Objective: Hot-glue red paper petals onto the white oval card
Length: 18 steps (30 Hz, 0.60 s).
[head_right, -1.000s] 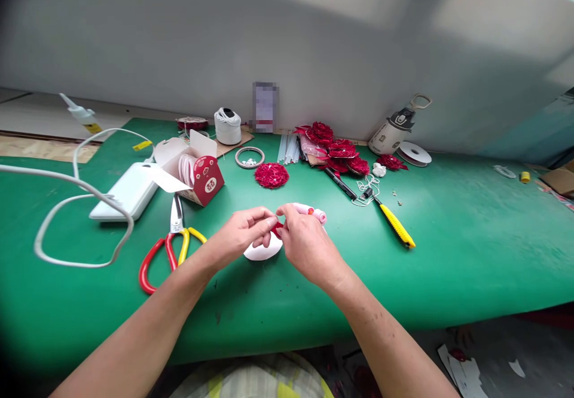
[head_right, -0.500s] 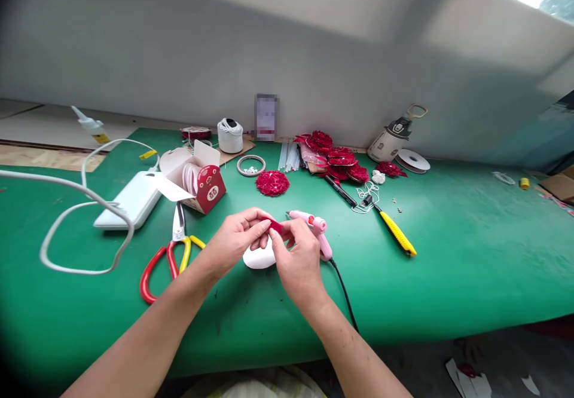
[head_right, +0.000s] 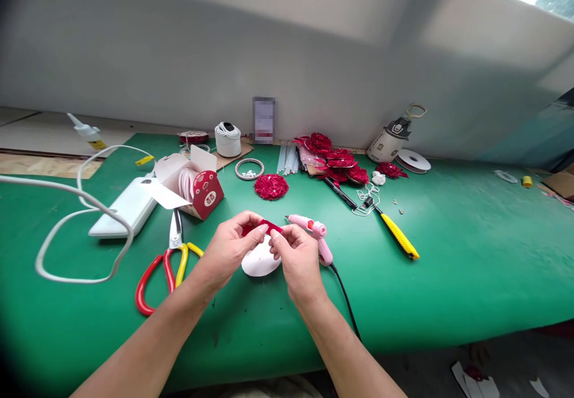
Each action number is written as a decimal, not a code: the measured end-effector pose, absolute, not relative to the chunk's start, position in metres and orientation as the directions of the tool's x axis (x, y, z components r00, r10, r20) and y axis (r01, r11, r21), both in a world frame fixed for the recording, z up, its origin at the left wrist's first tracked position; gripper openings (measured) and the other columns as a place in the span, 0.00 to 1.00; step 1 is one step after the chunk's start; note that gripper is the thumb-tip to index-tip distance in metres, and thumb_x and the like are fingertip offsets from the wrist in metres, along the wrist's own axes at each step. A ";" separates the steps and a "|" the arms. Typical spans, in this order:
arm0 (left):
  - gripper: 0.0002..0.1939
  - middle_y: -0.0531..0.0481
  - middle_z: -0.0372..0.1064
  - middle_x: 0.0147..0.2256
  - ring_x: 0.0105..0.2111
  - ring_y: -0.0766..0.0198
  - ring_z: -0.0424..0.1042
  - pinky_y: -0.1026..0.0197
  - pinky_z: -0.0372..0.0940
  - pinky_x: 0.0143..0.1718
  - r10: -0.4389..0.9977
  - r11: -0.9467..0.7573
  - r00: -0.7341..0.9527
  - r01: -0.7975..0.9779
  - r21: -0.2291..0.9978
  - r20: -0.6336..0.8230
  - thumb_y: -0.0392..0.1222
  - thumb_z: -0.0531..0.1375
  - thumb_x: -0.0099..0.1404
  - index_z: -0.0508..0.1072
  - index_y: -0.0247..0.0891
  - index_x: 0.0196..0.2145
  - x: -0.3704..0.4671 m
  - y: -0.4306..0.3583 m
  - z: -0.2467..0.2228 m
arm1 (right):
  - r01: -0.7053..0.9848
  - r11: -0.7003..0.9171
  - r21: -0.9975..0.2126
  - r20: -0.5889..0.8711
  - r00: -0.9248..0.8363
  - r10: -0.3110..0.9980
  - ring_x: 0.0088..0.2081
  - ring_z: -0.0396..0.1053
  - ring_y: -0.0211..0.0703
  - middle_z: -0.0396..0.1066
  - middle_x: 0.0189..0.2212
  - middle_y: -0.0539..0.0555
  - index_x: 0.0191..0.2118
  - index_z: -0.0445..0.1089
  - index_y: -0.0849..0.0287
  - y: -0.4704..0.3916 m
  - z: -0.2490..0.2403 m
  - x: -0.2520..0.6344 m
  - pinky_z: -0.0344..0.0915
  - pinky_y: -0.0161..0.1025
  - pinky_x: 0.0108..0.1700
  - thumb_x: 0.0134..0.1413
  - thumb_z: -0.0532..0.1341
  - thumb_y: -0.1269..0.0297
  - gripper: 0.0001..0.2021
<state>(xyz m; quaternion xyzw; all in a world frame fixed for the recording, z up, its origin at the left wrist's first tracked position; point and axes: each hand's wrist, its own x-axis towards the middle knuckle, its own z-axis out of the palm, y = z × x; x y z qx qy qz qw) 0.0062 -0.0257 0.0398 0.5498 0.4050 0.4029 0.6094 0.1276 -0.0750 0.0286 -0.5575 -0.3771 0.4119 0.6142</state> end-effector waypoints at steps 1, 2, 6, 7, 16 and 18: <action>0.08 0.54 0.67 0.26 0.27 0.68 0.65 0.66 0.61 0.29 0.944 0.071 0.326 -0.057 0.996 -0.049 0.43 0.63 0.59 0.70 0.36 0.31 0.007 -0.026 0.039 | -0.104 0.044 -0.994 0.000 0.389 0.921 0.23 0.66 0.37 0.70 0.21 0.50 0.26 0.71 0.60 -0.074 0.028 0.126 0.66 0.37 0.27 0.50 0.66 0.59 0.10; 0.09 0.53 0.68 0.26 0.27 0.68 0.66 0.66 0.62 0.29 0.951 0.070 0.306 -0.070 0.995 -0.045 0.44 0.63 0.59 0.70 0.36 0.31 0.008 -0.027 0.038 | -0.119 0.054 -0.991 0.001 0.406 0.914 0.23 0.67 0.38 0.70 0.21 0.50 0.27 0.71 0.60 -0.074 0.028 0.124 0.66 0.38 0.27 0.50 0.67 0.59 0.10; 0.09 0.53 0.69 0.26 0.26 0.68 0.67 0.66 0.63 0.28 0.968 0.065 0.248 -0.111 0.992 -0.035 0.44 0.65 0.58 0.71 0.36 0.30 0.010 -0.028 0.036 | -0.140 0.119 -0.983 0.034 0.494 0.869 0.24 0.68 0.38 0.71 0.21 0.49 0.31 0.72 0.59 -0.072 0.026 0.118 0.68 0.38 0.29 0.49 0.68 0.61 0.08; 0.09 0.54 0.69 0.25 0.25 0.68 0.66 0.66 0.62 0.28 0.970 0.066 0.238 -0.115 0.991 -0.037 0.44 0.65 0.58 0.71 0.37 0.30 0.010 -0.028 0.037 | -0.140 0.133 -0.981 0.044 0.508 0.860 0.24 0.69 0.38 0.71 0.22 0.48 0.31 0.72 0.59 -0.071 0.026 0.117 0.68 0.38 0.30 0.48 0.68 0.61 0.08; 0.05 0.51 0.71 0.28 0.28 0.65 0.69 0.63 0.63 0.32 0.977 -0.148 0.168 0.070 0.987 0.135 0.41 0.62 0.61 0.72 0.38 0.31 0.009 -0.034 0.041 | 0.376 0.215 -0.901 0.392 0.497 0.774 0.32 0.74 0.44 0.76 0.28 0.52 0.32 0.74 0.56 -0.075 0.028 0.115 0.73 0.42 0.36 0.53 0.63 0.69 0.02; 0.03 0.51 0.71 0.30 0.29 0.65 0.68 0.63 0.63 0.33 0.944 -0.314 0.167 0.199 0.928 0.283 0.39 0.60 0.63 0.73 0.39 0.32 0.009 -0.036 0.040 | 0.563 0.241 -0.790 0.527 0.424 0.737 0.37 0.75 0.47 0.76 0.28 0.52 0.32 0.73 0.55 -0.076 0.028 0.116 0.72 0.43 0.39 0.54 0.61 0.72 0.05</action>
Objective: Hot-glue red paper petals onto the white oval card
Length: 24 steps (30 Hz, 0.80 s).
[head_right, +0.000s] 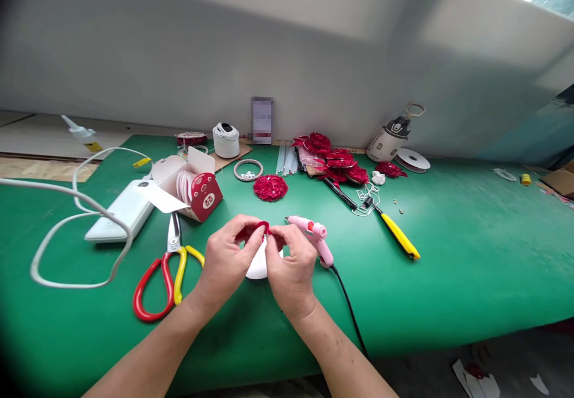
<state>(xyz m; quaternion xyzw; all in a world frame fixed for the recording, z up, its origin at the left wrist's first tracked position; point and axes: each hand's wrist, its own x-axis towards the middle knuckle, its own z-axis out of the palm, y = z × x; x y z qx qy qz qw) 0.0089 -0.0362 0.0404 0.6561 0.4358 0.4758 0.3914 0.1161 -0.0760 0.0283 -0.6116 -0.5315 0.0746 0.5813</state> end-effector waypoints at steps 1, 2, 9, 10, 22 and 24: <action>0.03 0.51 0.70 0.30 0.29 0.65 0.67 0.62 0.63 0.34 0.917 -0.392 0.185 0.256 0.884 0.353 0.38 0.59 0.64 0.73 0.39 0.33 0.009 -0.037 0.040 | 0.624 0.245 -0.742 0.566 0.387 0.728 0.38 0.75 0.48 0.76 0.27 0.52 0.31 0.73 0.55 -0.077 0.029 0.117 0.72 0.44 0.40 0.54 0.60 0.73 0.07; 0.05 0.50 0.70 0.31 0.29 0.64 0.67 0.62 0.63 0.35 0.887 -0.459 0.214 0.302 0.836 0.409 0.37 0.57 0.65 0.73 0.40 0.34 0.008 -0.037 0.039 | 0.661 0.246 -0.708 0.586 0.356 0.728 0.38 0.75 0.48 0.75 0.26 0.52 0.31 0.73 0.54 -0.077 0.029 0.119 0.71 0.45 0.41 0.55 0.59 0.74 0.08; 0.11 0.46 0.69 0.34 0.35 0.61 0.68 0.59 0.62 0.41 0.760 -0.635 0.459 0.378 0.674 0.460 0.33 0.50 0.69 0.72 0.37 0.37 0.007 -0.035 0.035 | 0.788 0.216 -0.577 0.520 0.150 0.841 0.38 0.75 0.49 0.77 0.30 0.54 0.33 0.72 0.57 -0.081 0.037 0.132 0.67 0.45 0.45 0.57 0.55 0.76 0.10; 0.12 0.45 0.69 0.34 0.35 0.60 0.68 0.58 0.62 0.41 0.759 -0.633 0.479 0.389 0.669 0.441 0.32 0.49 0.69 0.72 0.37 0.36 0.007 -0.035 0.035 | 0.804 0.204 -0.558 0.502 0.131 0.855 0.40 0.75 0.50 0.77 0.31 0.55 0.34 0.72 0.57 -0.081 0.038 0.134 0.67 0.45 0.46 0.57 0.55 0.76 0.10; 0.11 0.46 0.70 0.33 0.34 0.62 0.68 0.61 0.62 0.38 0.741 -0.552 0.628 0.368 0.748 0.237 0.33 0.52 0.67 0.75 0.34 0.38 0.001 -0.029 0.038 | 0.868 0.163 -0.469 0.291 -0.022 0.956 0.42 0.73 0.50 0.74 0.29 0.55 0.30 0.69 0.58 -0.082 0.050 0.151 0.62 0.44 0.50 0.60 0.55 0.75 0.09; 0.11 0.48 0.70 0.32 0.32 0.64 0.68 0.62 0.61 0.36 0.743 -0.532 0.631 0.355 0.769 0.222 0.33 0.53 0.65 0.76 0.35 0.37 0.000 -0.029 0.041 | 0.869 0.164 -0.466 0.276 -0.034 0.961 0.41 0.74 0.49 0.74 0.28 0.54 0.31 0.69 0.58 -0.082 0.052 0.153 0.62 0.43 0.49 0.60 0.56 0.74 0.08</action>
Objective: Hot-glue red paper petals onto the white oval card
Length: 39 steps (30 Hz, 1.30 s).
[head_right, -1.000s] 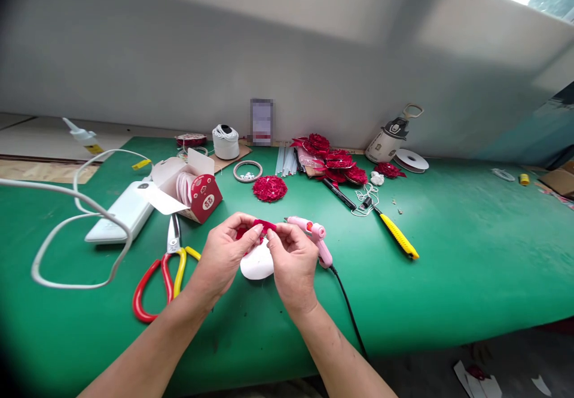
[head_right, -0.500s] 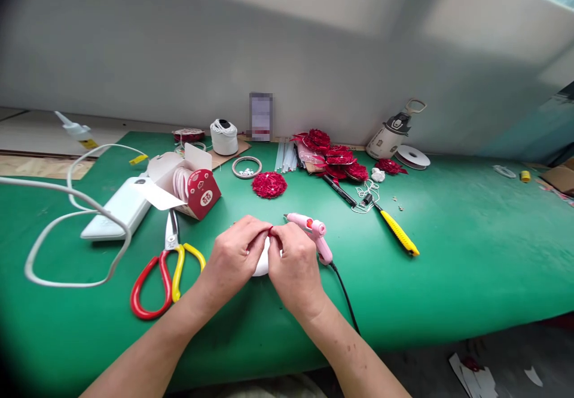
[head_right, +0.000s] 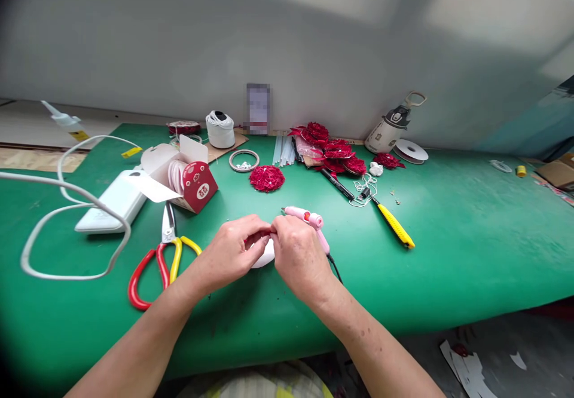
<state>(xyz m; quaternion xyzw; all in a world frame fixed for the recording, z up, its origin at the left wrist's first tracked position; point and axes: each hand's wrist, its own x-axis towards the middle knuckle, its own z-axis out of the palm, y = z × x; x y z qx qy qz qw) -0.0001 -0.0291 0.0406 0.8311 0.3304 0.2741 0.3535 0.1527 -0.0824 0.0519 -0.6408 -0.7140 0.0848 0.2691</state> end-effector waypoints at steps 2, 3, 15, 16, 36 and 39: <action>0.10 0.50 0.69 0.30 0.30 0.66 0.67 0.63 0.60 0.34 0.750 -0.509 0.629 0.353 0.785 0.204 0.34 0.55 0.64 0.76 0.35 0.36 -0.001 -0.029 0.042 | 0.870 0.169 -0.463 0.275 -0.040 0.961 0.44 0.74 0.49 0.74 0.28 0.53 0.31 0.68 0.58 -0.083 0.054 0.153 0.62 0.42 0.50 0.60 0.57 0.75 0.08; 0.09 0.50 0.69 0.29 0.29 0.66 0.66 0.63 0.60 0.33 0.753 -0.500 0.627 0.348 0.793 0.199 0.35 0.55 0.64 0.77 0.35 0.36 -0.001 -0.028 0.043 | 0.871 0.171 -0.461 0.276 -0.042 0.960 0.46 0.73 0.50 0.74 0.29 0.53 0.32 0.68 0.58 -0.084 0.055 0.154 0.61 0.42 0.50 0.60 0.57 0.75 0.07; 0.09 0.52 0.75 0.30 0.28 0.68 0.68 0.66 0.60 0.31 0.791 -0.372 0.598 0.303 0.877 0.128 0.36 0.56 0.62 0.78 0.35 0.32 0.000 -0.022 0.040 | 0.759 0.204 -0.619 0.235 -0.069 0.970 0.55 0.69 0.52 0.72 0.29 0.53 0.34 0.69 0.57 -0.089 0.059 0.167 0.64 0.43 0.50 0.61 0.60 0.69 0.04; 0.09 0.52 0.75 0.30 0.28 0.68 0.68 0.66 0.60 0.31 0.795 -0.371 0.591 0.301 0.878 0.133 0.36 0.56 0.62 0.78 0.35 0.32 0.001 -0.022 0.039 | 0.751 0.180 -0.636 0.222 -0.045 0.974 0.55 0.68 0.53 0.72 0.29 0.54 0.33 0.69 0.57 -0.090 0.057 0.167 0.66 0.43 0.47 0.60 0.60 0.68 0.04; 0.08 0.52 0.74 0.31 0.29 0.66 0.68 0.64 0.61 0.33 0.829 -0.351 0.546 0.346 0.870 0.117 0.37 0.57 0.62 0.77 0.37 0.32 0.003 -0.023 0.034 | 0.714 0.095 -0.694 0.287 0.153 0.946 0.29 0.70 0.44 0.74 0.25 0.53 0.31 0.72 0.59 -0.085 0.034 0.148 0.66 0.39 0.33 0.57 0.59 0.71 0.06; 0.08 0.51 0.74 0.31 0.30 0.65 0.69 0.64 0.61 0.33 0.833 -0.359 0.540 0.366 0.859 0.118 0.37 0.56 0.62 0.76 0.37 0.31 0.002 -0.021 0.033 | 0.700 0.129 -0.702 0.315 0.143 0.938 0.30 0.71 0.43 0.75 0.28 0.53 0.34 0.73 0.59 -0.093 0.039 0.147 0.67 0.39 0.34 0.57 0.60 0.70 0.04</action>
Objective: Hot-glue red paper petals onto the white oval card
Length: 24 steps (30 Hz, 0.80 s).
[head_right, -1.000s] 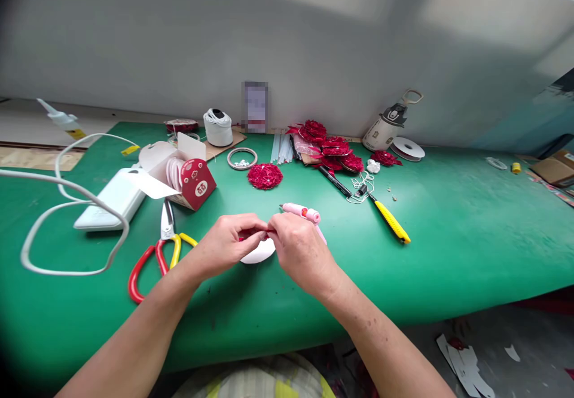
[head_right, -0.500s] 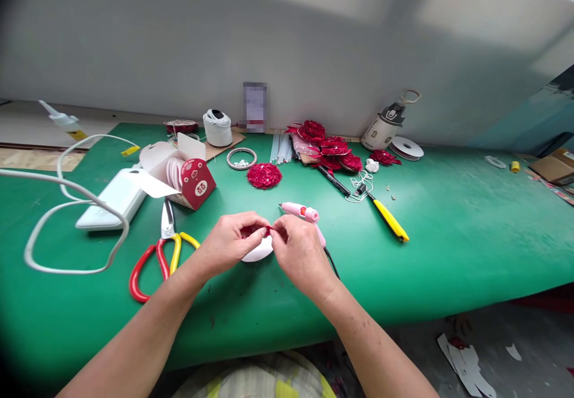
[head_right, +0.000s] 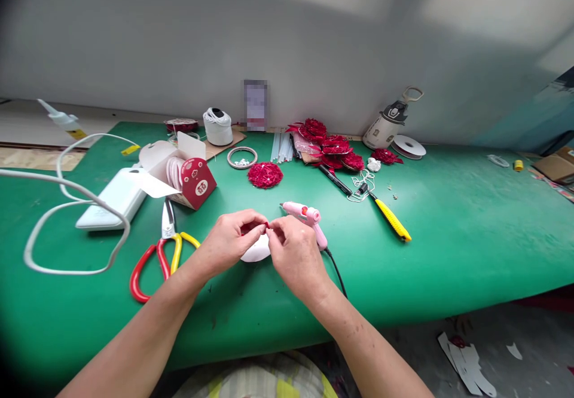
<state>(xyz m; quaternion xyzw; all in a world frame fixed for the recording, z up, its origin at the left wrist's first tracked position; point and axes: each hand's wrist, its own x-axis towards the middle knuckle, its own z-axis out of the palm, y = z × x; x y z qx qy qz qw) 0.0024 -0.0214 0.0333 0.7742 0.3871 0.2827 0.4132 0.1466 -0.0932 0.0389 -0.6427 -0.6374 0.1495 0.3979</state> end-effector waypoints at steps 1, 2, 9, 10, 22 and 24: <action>0.08 0.51 0.74 0.31 0.30 0.65 0.69 0.64 0.61 0.33 0.834 -0.356 0.539 0.364 0.861 0.117 0.37 0.56 0.62 0.75 0.37 0.32 0.002 -0.021 0.033 | 0.693 0.149 -0.705 0.341 0.148 0.928 0.30 0.71 0.42 0.75 0.29 0.53 0.35 0.74 0.59 -0.099 0.043 0.148 0.67 0.39 0.35 0.58 0.60 0.70 0.04; 0.08 0.51 0.74 0.31 0.31 0.65 0.69 0.64 0.61 0.33 0.835 -0.349 0.538 0.358 0.866 0.114 0.37 0.55 0.63 0.75 0.37 0.32 0.001 -0.020 0.034 | 0.685 0.170 -0.709 0.376 0.163 0.912 0.30 0.71 0.42 0.74 0.30 0.53 0.36 0.74 0.59 -0.106 0.047 0.152 0.68 0.39 0.35 0.58 0.60 0.69 0.04; 0.07 0.50 0.72 0.30 0.30 0.65 0.69 0.64 0.62 0.32 0.837 -0.198 0.544 0.220 0.955 0.049 0.38 0.56 0.62 0.73 0.36 0.34 0.000 -0.018 0.038 | 0.624 0.016 -0.781 0.379 0.453 0.807 0.35 0.73 0.43 0.74 0.33 0.54 0.38 0.74 0.58 -0.128 0.054 0.224 0.70 0.41 0.39 0.56 0.63 0.63 0.06; 0.07 0.50 0.72 0.30 0.30 0.65 0.69 0.64 0.62 0.31 0.842 -0.168 0.538 0.192 0.967 0.039 0.39 0.56 0.62 0.73 0.35 0.33 0.000 -0.018 0.039 | 0.605 -0.025 -0.796 0.266 0.387 0.883 0.40 0.73 0.46 0.75 0.38 0.56 0.42 0.74 0.59 -0.122 0.050 0.233 0.70 0.43 0.42 0.55 0.63 0.62 0.10; 0.05 0.50 0.71 0.28 0.28 0.68 0.67 0.67 0.60 0.27 0.908 0.039 0.415 0.056 0.998 -0.059 0.39 0.63 0.60 0.77 0.34 0.32 0.005 -0.016 0.036 | 0.439 -0.161 -0.884 -0.115 0.129 0.985 0.20 0.59 0.36 0.67 0.21 0.50 0.37 0.74 0.61 -0.073 0.009 0.228 0.52 0.31 0.16 0.57 0.59 0.52 0.15; 0.06 0.49 0.71 0.28 0.28 0.68 0.68 0.66 0.61 0.28 0.923 0.071 0.375 0.056 0.996 -0.087 0.39 0.63 0.60 0.77 0.34 0.32 0.004 -0.014 0.033 | 0.244 -0.235 -0.941 -0.207 0.136 0.969 0.23 0.64 0.39 0.71 0.25 0.54 0.38 0.73 0.62 -0.078 0.014 0.233 0.52 0.31 0.16 0.57 0.60 0.48 0.19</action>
